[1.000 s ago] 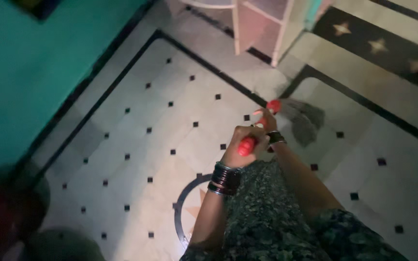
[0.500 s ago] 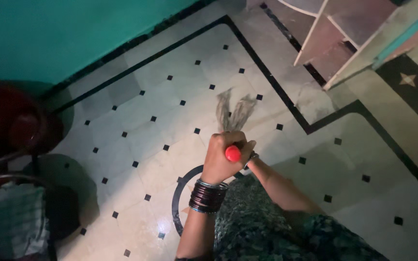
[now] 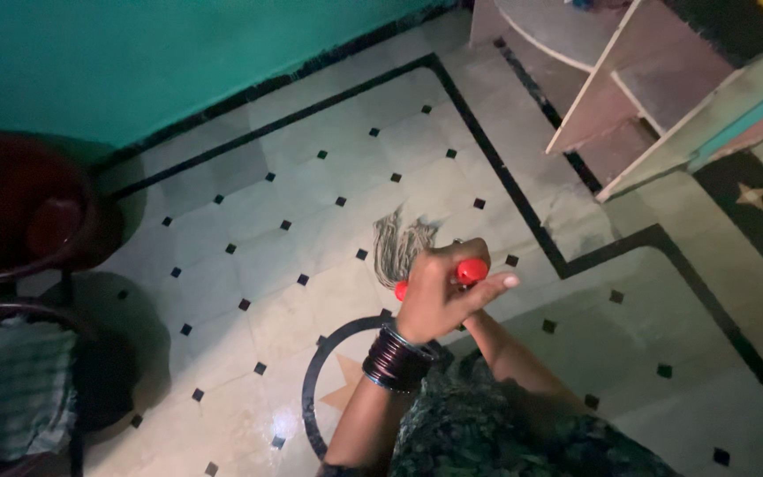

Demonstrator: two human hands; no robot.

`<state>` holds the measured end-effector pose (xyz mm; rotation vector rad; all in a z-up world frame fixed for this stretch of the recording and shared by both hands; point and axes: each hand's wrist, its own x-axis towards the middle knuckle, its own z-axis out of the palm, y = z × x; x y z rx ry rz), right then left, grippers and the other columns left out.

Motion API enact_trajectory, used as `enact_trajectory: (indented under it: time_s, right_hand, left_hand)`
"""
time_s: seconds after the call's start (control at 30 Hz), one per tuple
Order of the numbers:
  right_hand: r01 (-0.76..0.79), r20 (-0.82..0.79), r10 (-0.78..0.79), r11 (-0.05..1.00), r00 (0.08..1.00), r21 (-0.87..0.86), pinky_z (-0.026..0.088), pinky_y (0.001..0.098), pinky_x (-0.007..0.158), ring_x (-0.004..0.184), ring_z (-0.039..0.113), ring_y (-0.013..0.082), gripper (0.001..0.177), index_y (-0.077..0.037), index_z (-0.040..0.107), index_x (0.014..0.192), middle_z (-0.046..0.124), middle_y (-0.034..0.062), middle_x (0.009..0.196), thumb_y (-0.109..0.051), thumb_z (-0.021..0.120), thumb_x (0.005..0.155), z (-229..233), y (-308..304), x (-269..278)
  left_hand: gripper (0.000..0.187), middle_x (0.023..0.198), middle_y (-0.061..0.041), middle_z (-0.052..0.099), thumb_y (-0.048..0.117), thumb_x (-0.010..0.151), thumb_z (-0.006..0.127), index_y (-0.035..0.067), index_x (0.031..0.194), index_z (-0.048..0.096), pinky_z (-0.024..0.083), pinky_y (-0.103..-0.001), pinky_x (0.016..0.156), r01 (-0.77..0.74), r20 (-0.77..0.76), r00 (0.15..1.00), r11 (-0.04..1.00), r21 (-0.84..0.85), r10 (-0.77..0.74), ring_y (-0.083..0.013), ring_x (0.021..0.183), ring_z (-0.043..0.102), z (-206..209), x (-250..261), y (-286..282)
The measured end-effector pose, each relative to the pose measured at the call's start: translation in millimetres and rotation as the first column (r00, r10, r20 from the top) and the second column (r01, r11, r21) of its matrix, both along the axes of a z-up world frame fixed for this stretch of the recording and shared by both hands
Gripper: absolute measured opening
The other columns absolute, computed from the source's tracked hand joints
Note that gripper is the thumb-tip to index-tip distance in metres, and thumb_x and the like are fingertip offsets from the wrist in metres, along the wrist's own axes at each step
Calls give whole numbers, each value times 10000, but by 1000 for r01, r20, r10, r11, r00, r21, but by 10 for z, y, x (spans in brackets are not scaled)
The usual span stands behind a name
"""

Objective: The person wrings out a string mop in a metal bucket of water, then mops the tiled floor of a room. The person moves around the room, cleaning the floor near a fan, a bed with clothes, and a TV stand.

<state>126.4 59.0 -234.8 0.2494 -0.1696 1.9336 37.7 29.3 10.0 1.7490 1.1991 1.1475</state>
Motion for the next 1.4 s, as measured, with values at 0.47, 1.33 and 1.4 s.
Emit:
enact_trajectory:
  time_s: [0.47,1.33,1.4]
  right_hand:
    - [-154,841,-481,877,-249,456,514,376,752,853,655,243,174,-180,644,993,659,36,875,-285,695,864,-1513,1953,2089]
    - [34,794,-510,834,-331,550,558,341,733,865,687,132,360,-46,680,1063,721,44,917,-318,767,844,-993,785,707]
    - [103,764,-606,765,-221,636,566,326,780,901,654,113,432,-27,620,1131,690,48,990,-296,757,823,-1013,750,674]
  left_hand:
    - [171,828,-100,670,165,904,707,11,871,641,537,-330,744,115,284,950,992,60,-127,-207,769,662,-957,1111,919]
    - [94,906,-62,687,78,975,646,-14,972,666,521,-270,803,219,296,920,962,161,-259,-124,847,643,-239,105,542]
    - [126,791,-51,665,102,925,696,-12,898,649,499,-270,679,240,322,922,970,-47,-213,-117,705,635,-284,104,399]
